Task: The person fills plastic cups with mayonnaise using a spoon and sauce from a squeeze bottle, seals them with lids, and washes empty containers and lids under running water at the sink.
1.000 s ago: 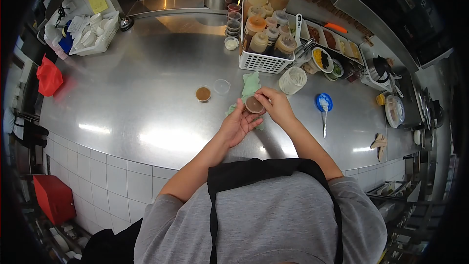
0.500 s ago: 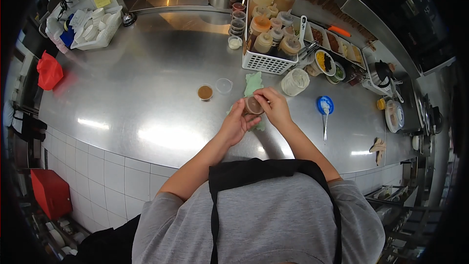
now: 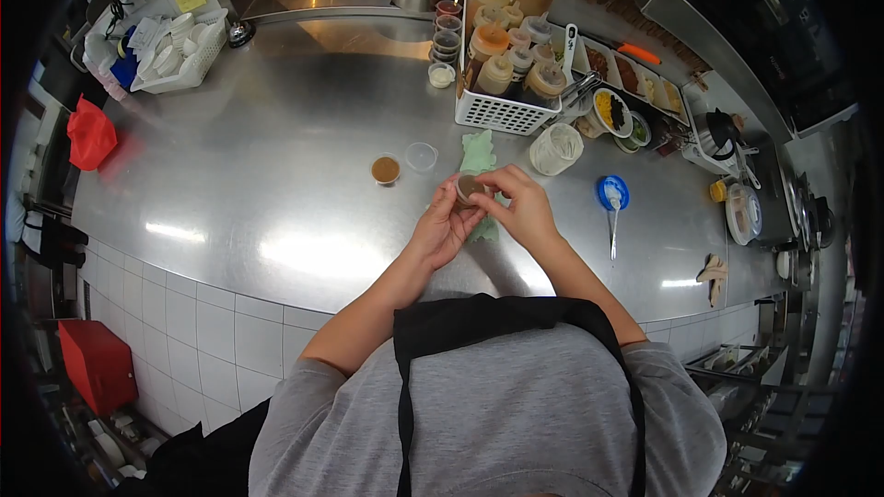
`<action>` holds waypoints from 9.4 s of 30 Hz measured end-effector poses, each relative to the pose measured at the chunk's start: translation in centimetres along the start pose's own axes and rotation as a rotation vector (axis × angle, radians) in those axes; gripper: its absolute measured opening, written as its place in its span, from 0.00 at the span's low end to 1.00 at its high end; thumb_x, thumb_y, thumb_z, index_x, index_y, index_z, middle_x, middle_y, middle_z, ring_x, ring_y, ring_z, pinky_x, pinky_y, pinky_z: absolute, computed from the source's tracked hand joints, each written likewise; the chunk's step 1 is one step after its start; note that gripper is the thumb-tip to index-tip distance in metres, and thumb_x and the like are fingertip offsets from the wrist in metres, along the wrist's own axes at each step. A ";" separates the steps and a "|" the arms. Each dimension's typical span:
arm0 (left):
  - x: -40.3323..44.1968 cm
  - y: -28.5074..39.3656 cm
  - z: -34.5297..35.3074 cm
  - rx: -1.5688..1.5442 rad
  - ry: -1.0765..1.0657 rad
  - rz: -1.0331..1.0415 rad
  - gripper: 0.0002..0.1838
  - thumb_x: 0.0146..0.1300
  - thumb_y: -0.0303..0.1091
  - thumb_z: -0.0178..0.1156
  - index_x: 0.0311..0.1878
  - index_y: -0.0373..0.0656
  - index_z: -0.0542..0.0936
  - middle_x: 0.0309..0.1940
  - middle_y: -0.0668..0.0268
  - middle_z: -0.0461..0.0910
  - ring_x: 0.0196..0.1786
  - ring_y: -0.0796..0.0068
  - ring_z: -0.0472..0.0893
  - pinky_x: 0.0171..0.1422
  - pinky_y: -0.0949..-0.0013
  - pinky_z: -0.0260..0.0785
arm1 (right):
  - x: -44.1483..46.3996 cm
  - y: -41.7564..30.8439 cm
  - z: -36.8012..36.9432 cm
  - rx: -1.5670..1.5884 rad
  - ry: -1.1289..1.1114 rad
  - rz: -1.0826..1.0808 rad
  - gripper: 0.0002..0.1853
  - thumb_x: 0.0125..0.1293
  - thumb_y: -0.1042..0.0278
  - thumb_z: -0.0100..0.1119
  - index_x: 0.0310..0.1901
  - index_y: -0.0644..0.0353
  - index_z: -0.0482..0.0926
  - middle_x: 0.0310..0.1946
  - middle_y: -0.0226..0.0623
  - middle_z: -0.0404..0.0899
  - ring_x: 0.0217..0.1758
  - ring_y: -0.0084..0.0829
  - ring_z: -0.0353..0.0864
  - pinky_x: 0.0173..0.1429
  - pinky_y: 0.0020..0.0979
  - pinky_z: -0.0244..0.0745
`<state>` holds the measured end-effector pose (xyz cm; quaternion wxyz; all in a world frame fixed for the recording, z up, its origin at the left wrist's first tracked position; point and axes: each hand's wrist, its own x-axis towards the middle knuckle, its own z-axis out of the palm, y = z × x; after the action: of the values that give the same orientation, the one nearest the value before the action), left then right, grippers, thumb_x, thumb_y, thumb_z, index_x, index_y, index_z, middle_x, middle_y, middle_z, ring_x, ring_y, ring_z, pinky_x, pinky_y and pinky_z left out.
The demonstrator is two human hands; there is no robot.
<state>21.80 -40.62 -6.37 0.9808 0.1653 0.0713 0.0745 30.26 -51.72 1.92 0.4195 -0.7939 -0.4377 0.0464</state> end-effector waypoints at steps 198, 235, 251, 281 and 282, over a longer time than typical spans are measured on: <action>3.2 -3.2 2.7 1.714 0.152 0.913 0.23 0.53 0.26 0.57 0.54 0.38 0.66 0.46 0.61 0.67 0.42 0.72 0.68 0.47 0.68 0.61 | -11.6 21.5 -15.9 -0.029 0.781 0.715 0.14 0.60 0.58 0.54 0.35 0.62 0.70 0.25 0.44 0.76 0.30 0.41 0.77 0.35 0.39 0.68; 10.9 -57.2 18.7 1.281 -0.882 0.105 0.41 0.43 0.33 0.70 0.59 0.35 0.58 0.54 0.55 0.62 0.58 0.62 0.63 0.64 0.63 0.53 | -61.1 13.2 -32.2 -0.324 1.419 1.196 0.11 0.46 0.63 0.59 0.24 0.63 0.75 0.15 0.40 0.72 0.19 0.32 0.71 0.25 0.31 0.64; 17.4 -91.0 35.7 1.135 -1.341 0.021 0.47 0.35 0.37 0.74 0.59 0.38 0.59 0.52 0.56 0.60 0.56 0.59 0.63 0.61 0.62 0.57 | -73.1 30.6 -62.2 -0.362 1.461 1.385 0.12 0.45 0.64 0.60 0.25 0.65 0.74 0.18 0.43 0.74 0.22 0.33 0.74 0.28 0.33 0.67; 40.6 -162.6 62.7 1.435 -1.251 -0.002 0.47 0.36 0.38 0.73 0.60 0.38 0.59 0.52 0.53 0.63 0.57 0.54 0.64 0.61 0.59 0.59 | -109.0 79.4 -128.7 -0.178 1.486 1.136 0.09 0.48 0.67 0.60 0.24 0.64 0.75 0.13 0.27 0.66 0.18 0.17 0.61 0.23 0.24 0.56; 41.1 -165.4 65.0 1.421 -1.270 0.005 0.46 0.36 0.39 0.73 0.60 0.39 0.60 0.52 0.53 0.63 0.56 0.54 0.64 0.61 0.59 0.58 | -111.0 80.4 -130.5 -0.209 1.553 1.152 0.09 0.48 0.67 0.61 0.24 0.64 0.76 0.13 0.28 0.67 0.19 0.17 0.63 0.24 0.23 0.57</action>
<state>92.99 -208.56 -5.76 0.5064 0.7324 -0.4467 -0.0877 72.60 -236.07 -3.47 0.4319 -0.7293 0.4146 -0.3311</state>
